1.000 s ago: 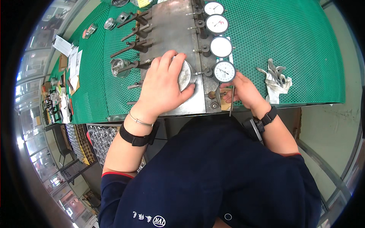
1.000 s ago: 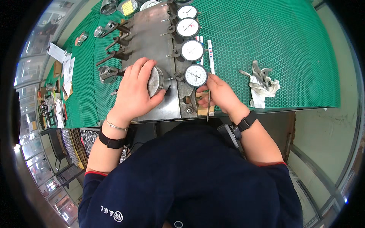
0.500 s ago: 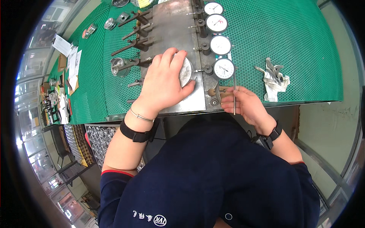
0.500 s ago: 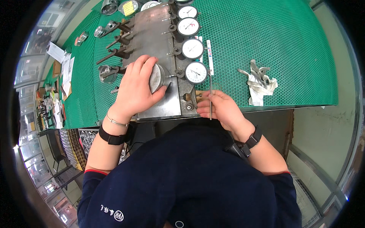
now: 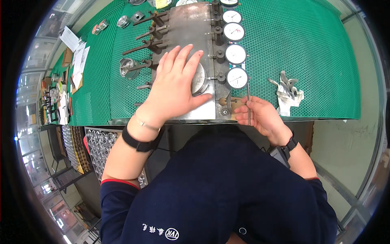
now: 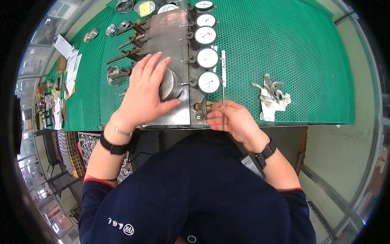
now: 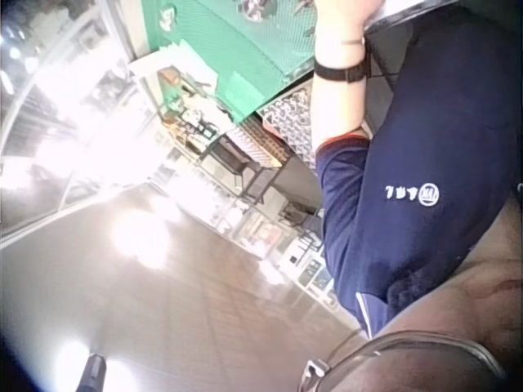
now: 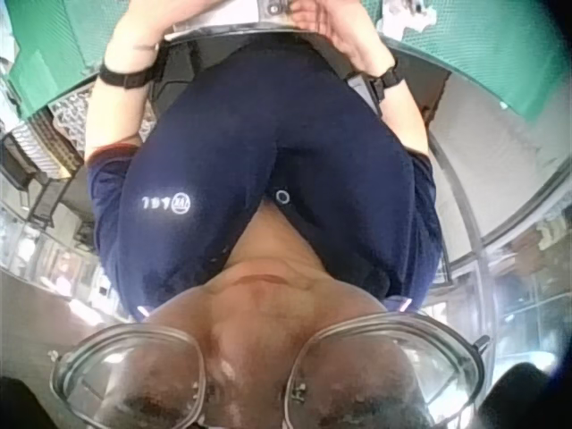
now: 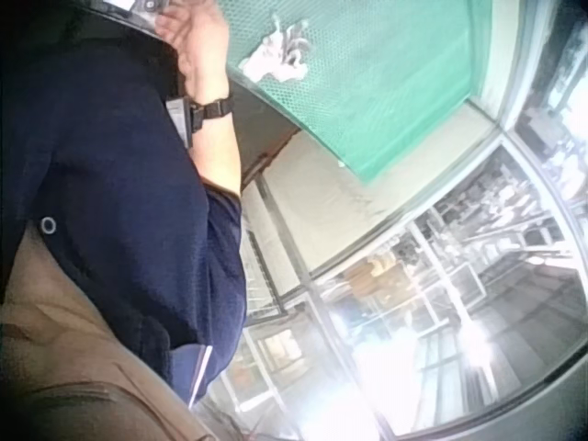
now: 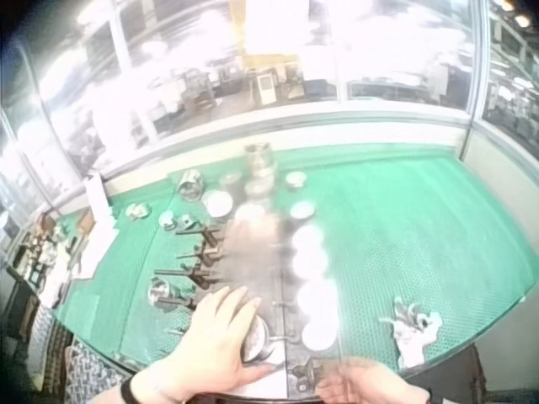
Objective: Measuring and inspecting metal pistons using a specialized multi-dial indicator fixture.
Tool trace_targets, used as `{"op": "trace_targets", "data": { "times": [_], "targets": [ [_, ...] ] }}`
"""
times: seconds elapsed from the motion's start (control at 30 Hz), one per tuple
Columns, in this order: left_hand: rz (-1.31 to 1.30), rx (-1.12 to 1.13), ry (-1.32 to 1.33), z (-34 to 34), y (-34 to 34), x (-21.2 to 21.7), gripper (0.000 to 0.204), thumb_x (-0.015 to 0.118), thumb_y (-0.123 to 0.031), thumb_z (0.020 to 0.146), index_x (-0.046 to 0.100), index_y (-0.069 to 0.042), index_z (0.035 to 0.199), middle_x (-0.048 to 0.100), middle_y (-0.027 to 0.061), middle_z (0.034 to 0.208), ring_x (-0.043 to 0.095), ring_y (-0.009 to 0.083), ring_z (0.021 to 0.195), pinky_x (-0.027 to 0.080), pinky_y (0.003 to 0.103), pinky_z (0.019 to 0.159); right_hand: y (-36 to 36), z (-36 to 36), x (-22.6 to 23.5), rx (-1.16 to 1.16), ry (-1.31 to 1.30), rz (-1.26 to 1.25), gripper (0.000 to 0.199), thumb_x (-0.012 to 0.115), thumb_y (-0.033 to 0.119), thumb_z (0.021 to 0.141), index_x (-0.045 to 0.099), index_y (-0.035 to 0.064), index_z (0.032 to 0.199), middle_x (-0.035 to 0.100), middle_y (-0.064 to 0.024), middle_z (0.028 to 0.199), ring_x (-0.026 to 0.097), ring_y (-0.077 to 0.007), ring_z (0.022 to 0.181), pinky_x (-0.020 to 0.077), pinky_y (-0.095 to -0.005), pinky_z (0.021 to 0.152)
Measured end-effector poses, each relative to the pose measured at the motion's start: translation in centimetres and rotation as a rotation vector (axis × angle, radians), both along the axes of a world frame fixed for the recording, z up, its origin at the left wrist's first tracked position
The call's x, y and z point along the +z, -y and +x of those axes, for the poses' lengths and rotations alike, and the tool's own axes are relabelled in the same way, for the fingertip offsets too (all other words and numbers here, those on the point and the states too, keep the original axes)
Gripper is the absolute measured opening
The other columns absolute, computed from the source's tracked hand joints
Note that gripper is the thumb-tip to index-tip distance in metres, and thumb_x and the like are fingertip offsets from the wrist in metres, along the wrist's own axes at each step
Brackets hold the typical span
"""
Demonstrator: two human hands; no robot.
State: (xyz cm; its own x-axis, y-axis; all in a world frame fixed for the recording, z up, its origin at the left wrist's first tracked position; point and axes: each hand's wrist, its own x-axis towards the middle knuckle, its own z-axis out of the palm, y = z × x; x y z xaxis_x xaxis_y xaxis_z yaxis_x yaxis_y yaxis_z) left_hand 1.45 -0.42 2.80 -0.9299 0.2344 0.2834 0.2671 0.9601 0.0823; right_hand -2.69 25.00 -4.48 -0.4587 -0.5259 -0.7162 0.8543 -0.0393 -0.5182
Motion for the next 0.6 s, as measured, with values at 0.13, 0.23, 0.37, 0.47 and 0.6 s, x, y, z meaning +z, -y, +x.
{"op": "trace_targets", "data": {
  "times": [0.13,0.23,0.37,0.47,0.6],
  "targets": [
    [0.525,-0.372,0.27,3.2,-0.5,7.6,0.05,0.073,-0.025,0.073,0.061,-0.004,0.116,0.061,0.0149,0.114,0.055,0.0321,0.102,0.045,0.043,0.089,-3.0,0.7,-3.2,0.052,-0.067,0.296,0.019,0.038,0.014,0.101,0.046,0.0011,0.113,0.062,-0.0164,0.093,0.067,-0.027,0.08,0.0582,-0.0367,0.072],
    [0.727,-0.591,0.283,8.2,-0.3,15.0,0.029,0.061,-0.017,0.079,0.066,-0.005,0.104,0.063,0.0076,0.092,0.057,0.0221,0.081,0.047,0.04,0.071,-4.9,0.8,-3.1,0.052,-0.174,0.342,0.02,0.037,0.016,0.102,0.046,0.0038,0.114,0.062,-0.0148,0.092,0.066,-0.0243,0.079,0.0569,-0.034,0.071],
    [1.139,-0.029,-0.306,11.4,-3.6,16.5,0.031,0.081,-0.016,0.061,0.064,-0.031,0.082,0.058,-0.013,0.082,0.052,0.0161,0.084,0.045,0.038,0.076,-4.9,-0.1,0.3,0.04,-0.428,0.342,0.018,0.038,0.015,0.102,0.047,0.0045,0.114,0.063,-0.0114,0.091,0.066,-0.0194,0.077,0.0551,-0.0308,0.071],
    [1.19,-0.028,-0.029,13.2,0.5,14.7,0.026,0.069,-0.013,0.07,0.062,-0.015,0.095,0.06,-0.0021,0.088,0.056,0.0172,0.084,0.047,0.037,0.076,-1.5,-0.3,4.9,0.125,-0.7,0.258,0.017,0.041,0.011,0.101,0.048,0.0039,0.116,0.064,-0.0086,0.091,0.066,-0.0164,0.077,0.0539,-0.029,0.07],
    [1.282,-0.067,0.279,14.6,5.1,9.7,0.033,0.052,-0.008,0.083,0.06,0.006,0.112,0.064,0.0125,0.096,0.06,0.0188,0.085,0.049,0.035,0.075,4.5,1.2,8.8,0.35,-0.937,0.093,0.019,0.045,0.005,0.099,0.049,0.0016,0.117,0.066,-0.0094,0.092,0.067,-0.0167,0.078,0.0548,-0.0289,0.071]
  ]
}}
